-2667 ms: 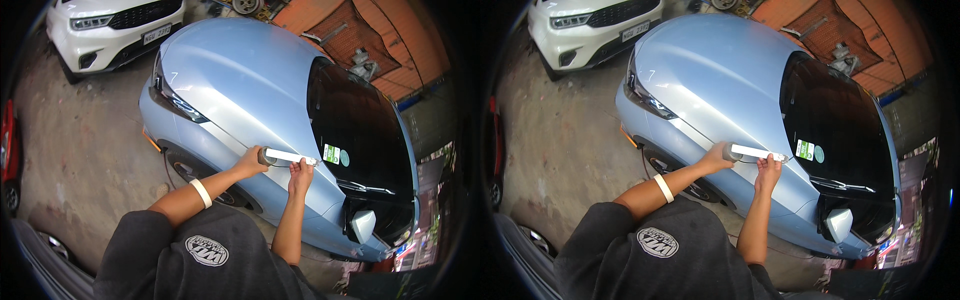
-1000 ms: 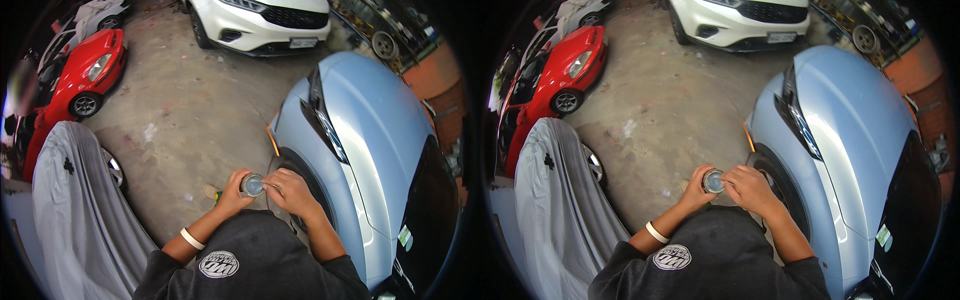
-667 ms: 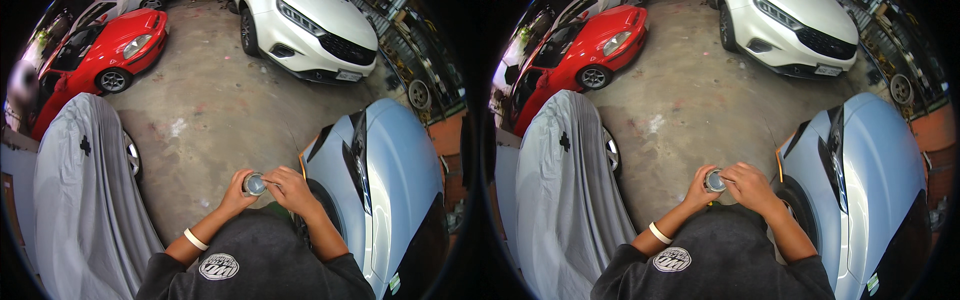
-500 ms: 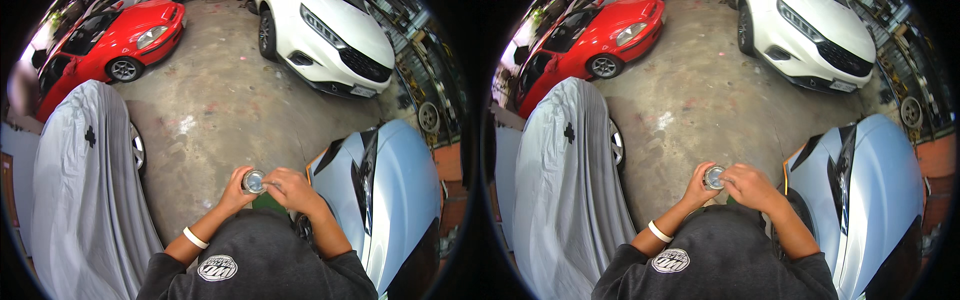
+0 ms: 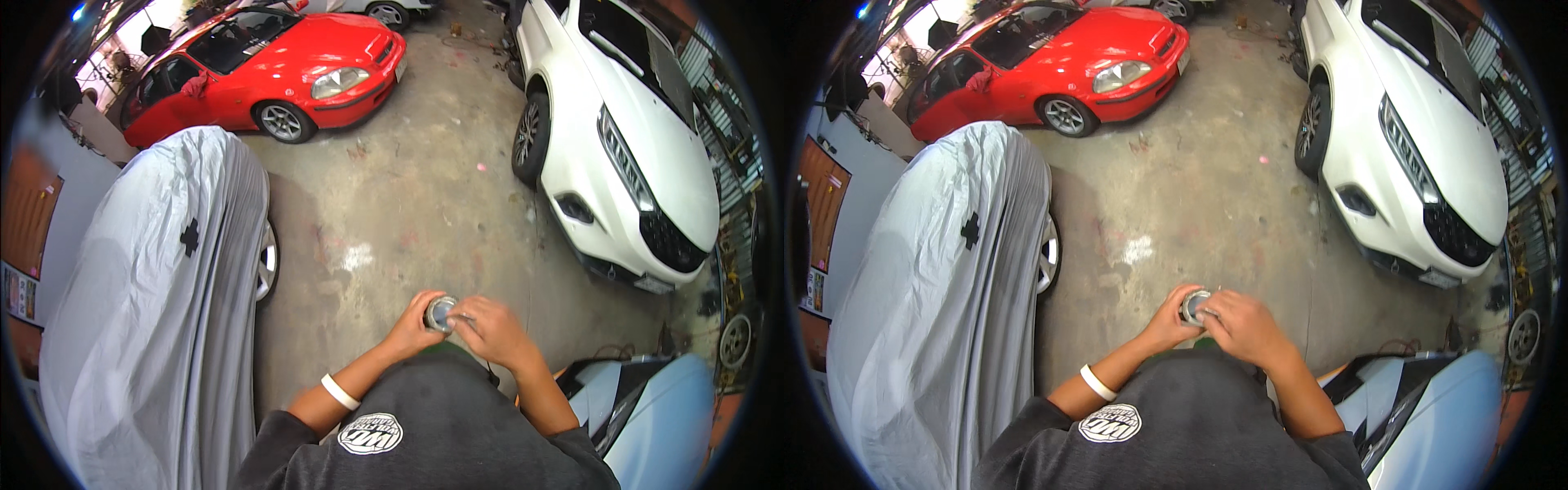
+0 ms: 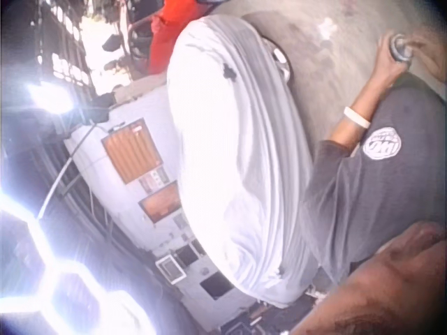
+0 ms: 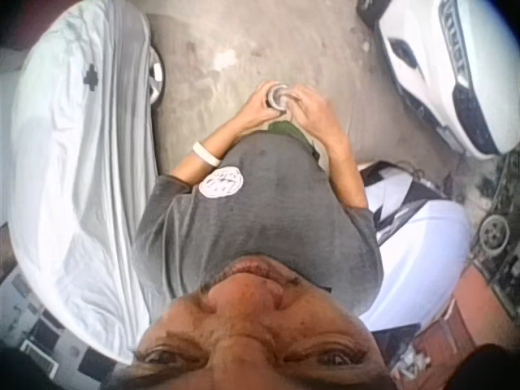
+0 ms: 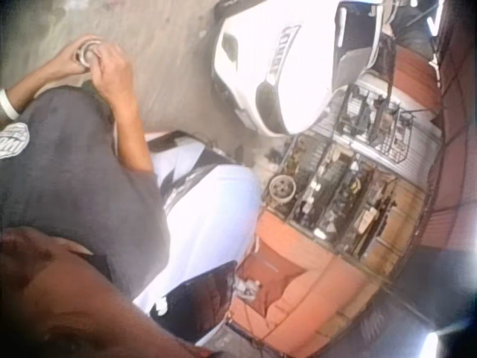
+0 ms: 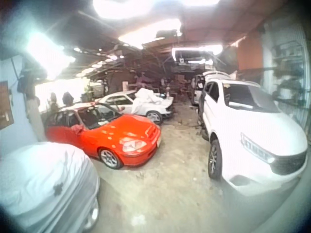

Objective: The person selects a paint can from a cluttered table, opens it, and uses a metal stir stick to mix the contents. They walk through a garage with several cars, inspecting the paint mixture on the stick, before returning to the table to place the can back among other supplies.

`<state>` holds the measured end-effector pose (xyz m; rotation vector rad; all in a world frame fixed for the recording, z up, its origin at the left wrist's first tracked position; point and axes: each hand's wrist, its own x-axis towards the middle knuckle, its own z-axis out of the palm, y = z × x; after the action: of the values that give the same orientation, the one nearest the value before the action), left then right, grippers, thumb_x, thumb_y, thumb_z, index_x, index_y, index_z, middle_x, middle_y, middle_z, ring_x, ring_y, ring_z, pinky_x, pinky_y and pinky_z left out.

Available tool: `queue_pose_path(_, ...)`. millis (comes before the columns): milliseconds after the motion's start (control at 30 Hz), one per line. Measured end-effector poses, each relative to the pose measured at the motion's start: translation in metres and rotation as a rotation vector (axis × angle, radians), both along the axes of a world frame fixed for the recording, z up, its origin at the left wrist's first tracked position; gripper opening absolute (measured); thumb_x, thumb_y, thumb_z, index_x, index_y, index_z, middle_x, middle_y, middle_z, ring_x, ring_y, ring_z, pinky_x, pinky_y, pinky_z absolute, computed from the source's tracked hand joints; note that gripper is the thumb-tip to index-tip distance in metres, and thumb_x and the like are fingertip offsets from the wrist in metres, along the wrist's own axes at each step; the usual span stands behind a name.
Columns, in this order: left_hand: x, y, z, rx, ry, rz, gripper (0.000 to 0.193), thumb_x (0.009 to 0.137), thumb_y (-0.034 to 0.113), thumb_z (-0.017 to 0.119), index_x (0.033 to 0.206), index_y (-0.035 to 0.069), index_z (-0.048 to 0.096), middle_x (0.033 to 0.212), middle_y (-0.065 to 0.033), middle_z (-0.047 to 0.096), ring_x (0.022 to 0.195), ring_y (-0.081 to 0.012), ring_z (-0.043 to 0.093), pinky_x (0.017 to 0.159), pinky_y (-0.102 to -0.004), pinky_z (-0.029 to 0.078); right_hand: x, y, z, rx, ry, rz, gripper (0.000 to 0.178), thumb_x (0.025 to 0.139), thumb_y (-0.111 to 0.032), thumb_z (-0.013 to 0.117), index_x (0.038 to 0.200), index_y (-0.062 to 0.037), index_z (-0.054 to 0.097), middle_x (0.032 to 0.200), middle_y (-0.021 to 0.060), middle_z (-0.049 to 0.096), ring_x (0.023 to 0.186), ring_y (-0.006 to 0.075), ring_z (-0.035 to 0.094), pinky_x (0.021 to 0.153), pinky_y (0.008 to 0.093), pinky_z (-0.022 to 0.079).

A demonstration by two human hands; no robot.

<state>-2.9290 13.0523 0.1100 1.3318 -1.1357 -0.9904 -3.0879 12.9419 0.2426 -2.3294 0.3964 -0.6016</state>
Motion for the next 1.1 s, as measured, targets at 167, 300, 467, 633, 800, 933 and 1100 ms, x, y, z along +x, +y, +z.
queue_pose_path(167,0.033,-0.102,-0.004,-0.012,-0.067,0.050,0.076,0.075,0.009,0.083,0.142,0.004,0.047,0.137,-0.0150,0.048,0.130,-0.0300,0.049,0.109,-0.0386,0.041,0.048,-0.137,-0.003,-0.161,0.061,0.036,0.010,0.089,-0.011,0.068,0.093,-0.0016,0.068,0.086,0.0136,0.068,0.082,0.0331,0.065,0.072,0.0417,0.051)
queue_pose_path(300,0.082,-0.197,-0.004,-0.009,-0.005,0.070,0.075,0.075,0.011,0.083,0.141,0.005,0.048,0.136,-0.0150,0.049,0.129,-0.0309,0.051,0.109,-0.0388,0.042,0.094,-0.216,-0.010,-0.015,-0.010,0.142,0.012,0.089,-0.014,0.069,0.093,-0.0022,0.068,0.089,0.0135,0.068,0.083,0.0328,0.065,0.072,0.0411,0.051)
queue_pose_path(467,0.169,-0.330,-0.045,-0.044,-0.074,0.025,0.076,0.074,0.009,0.085,0.141,0.006,0.048,0.135,-0.0119,0.047,0.127,-0.0240,0.051,0.102,-0.0343,0.047,0.171,-0.348,-0.031,-0.116,0.051,0.046,0.014,0.089,-0.014,0.069,0.096,-0.0022,0.069,0.090,0.0131,0.069,0.085,0.0332,0.065,0.074,0.0417,0.052)
queue_pose_path(633,0.265,-0.465,-0.040,-0.094,-0.101,-0.040,0.075,0.074,0.010,0.083,0.140,0.005,0.049,0.133,-0.0137,0.050,0.127,-0.0275,0.051,0.105,-0.0367,0.045,0.253,-0.459,-0.031,-0.026,0.035,0.016,0.011,0.090,-0.012,0.066,0.095,-0.0026,0.069,0.091,0.0124,0.069,0.086,0.0333,0.066,0.076,0.0414,0.052)
queue_pose_path(800,0.333,-0.594,-0.042,-0.050,-0.087,-0.144,0.075,0.073,0.011,0.084,0.140,0.005,0.049,0.132,-0.0141,0.050,0.126,-0.0273,0.052,0.105,-0.0369,0.044,0.314,-0.590,-0.027,-0.080,0.094,-0.194,0.013,0.091,-0.016,0.064,0.093,-0.0039,0.070,0.093,0.0125,0.070,0.085,0.0330,0.066,0.076,0.0422,0.053)
queue_pose_path(933,0.381,-0.703,-0.041,-0.009,-0.070,-0.168,0.075,0.074,0.010,0.084,0.140,0.005,0.049,0.133,-0.0131,0.050,0.126,-0.0260,0.052,0.105,-0.0361,0.045,0.361,-0.680,-0.044,0.029,-0.018,-0.162,0.017,0.090,-0.018,0.068,0.095,-0.0023,0.071,0.091,0.0161,0.069,0.083,0.0358,0.067,0.075,0.0414,0.053)
queue_pose_path(1100,0.429,-0.856,-0.059,-0.062,-0.068,-0.174,0.074,0.074,0.010,0.082,0.140,0.005,0.049,0.135,-0.0142,0.050,0.130,-0.0289,0.050,0.108,-0.0370,0.042,0.402,-0.844,-0.051,-0.084,0.081,-0.206,0.017,0.091,-0.019,0.065,0.097,-0.0041,0.071,0.095,0.0140,0.071,0.088,0.0344,0.068,0.077,0.0413,0.054)
